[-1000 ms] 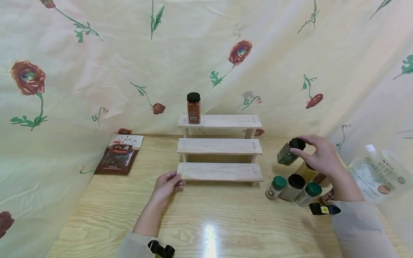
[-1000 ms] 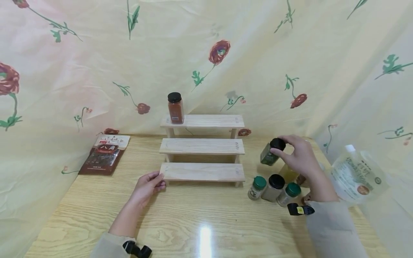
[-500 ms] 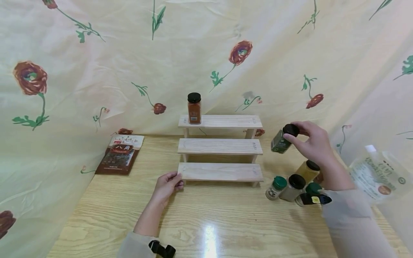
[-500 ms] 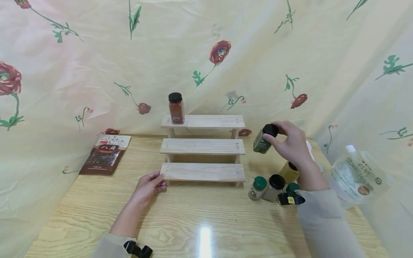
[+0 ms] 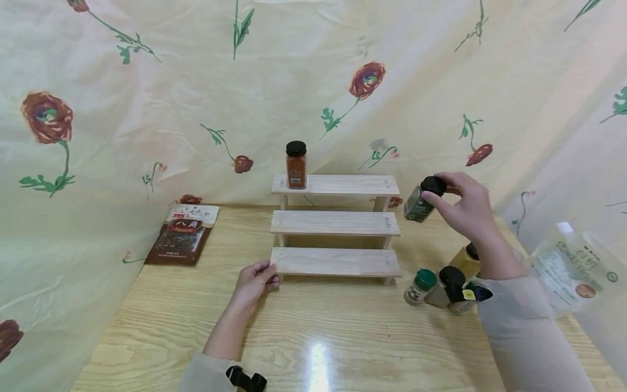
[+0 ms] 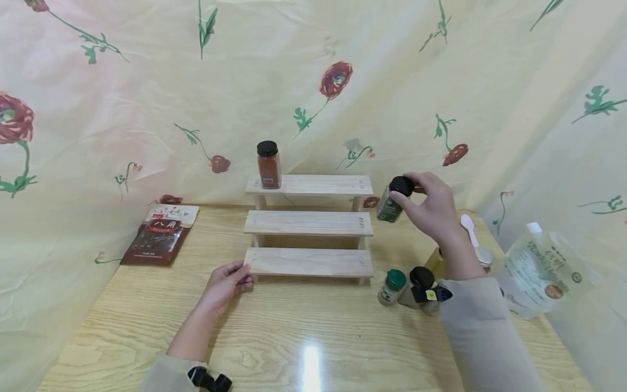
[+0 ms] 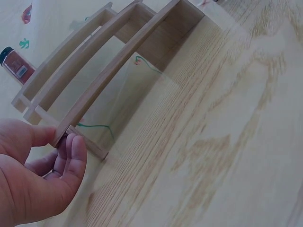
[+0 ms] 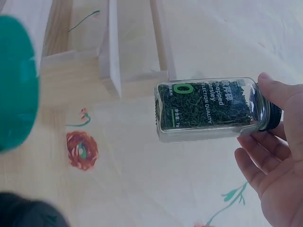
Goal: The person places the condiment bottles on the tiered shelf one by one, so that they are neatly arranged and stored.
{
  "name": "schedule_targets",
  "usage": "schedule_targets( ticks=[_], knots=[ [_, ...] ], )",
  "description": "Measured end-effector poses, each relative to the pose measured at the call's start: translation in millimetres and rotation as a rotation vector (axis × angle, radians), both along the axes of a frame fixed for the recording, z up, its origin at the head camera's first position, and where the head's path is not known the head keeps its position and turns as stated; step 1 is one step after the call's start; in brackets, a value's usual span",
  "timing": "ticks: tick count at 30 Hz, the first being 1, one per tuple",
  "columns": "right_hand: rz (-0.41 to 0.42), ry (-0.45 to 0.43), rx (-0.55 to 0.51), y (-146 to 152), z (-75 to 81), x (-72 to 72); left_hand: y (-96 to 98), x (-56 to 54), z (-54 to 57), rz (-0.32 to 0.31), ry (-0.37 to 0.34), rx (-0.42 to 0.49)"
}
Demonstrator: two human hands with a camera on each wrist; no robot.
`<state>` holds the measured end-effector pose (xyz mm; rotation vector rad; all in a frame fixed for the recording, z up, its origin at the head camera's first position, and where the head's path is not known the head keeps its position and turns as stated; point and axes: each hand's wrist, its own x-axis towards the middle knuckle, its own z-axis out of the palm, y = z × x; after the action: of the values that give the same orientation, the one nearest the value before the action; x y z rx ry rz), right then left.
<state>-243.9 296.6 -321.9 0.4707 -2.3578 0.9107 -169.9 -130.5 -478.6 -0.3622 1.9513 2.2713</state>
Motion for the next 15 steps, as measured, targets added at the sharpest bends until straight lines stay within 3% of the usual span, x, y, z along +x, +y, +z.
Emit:
schedule_targets(
  ticks=[15],
  knots=[
    [0.037, -0.028, -0.087, -35.6, 14.4, -21.8, -0.4, 0.1, 0.5, -0.002, 0.000, -0.016]
  ],
)
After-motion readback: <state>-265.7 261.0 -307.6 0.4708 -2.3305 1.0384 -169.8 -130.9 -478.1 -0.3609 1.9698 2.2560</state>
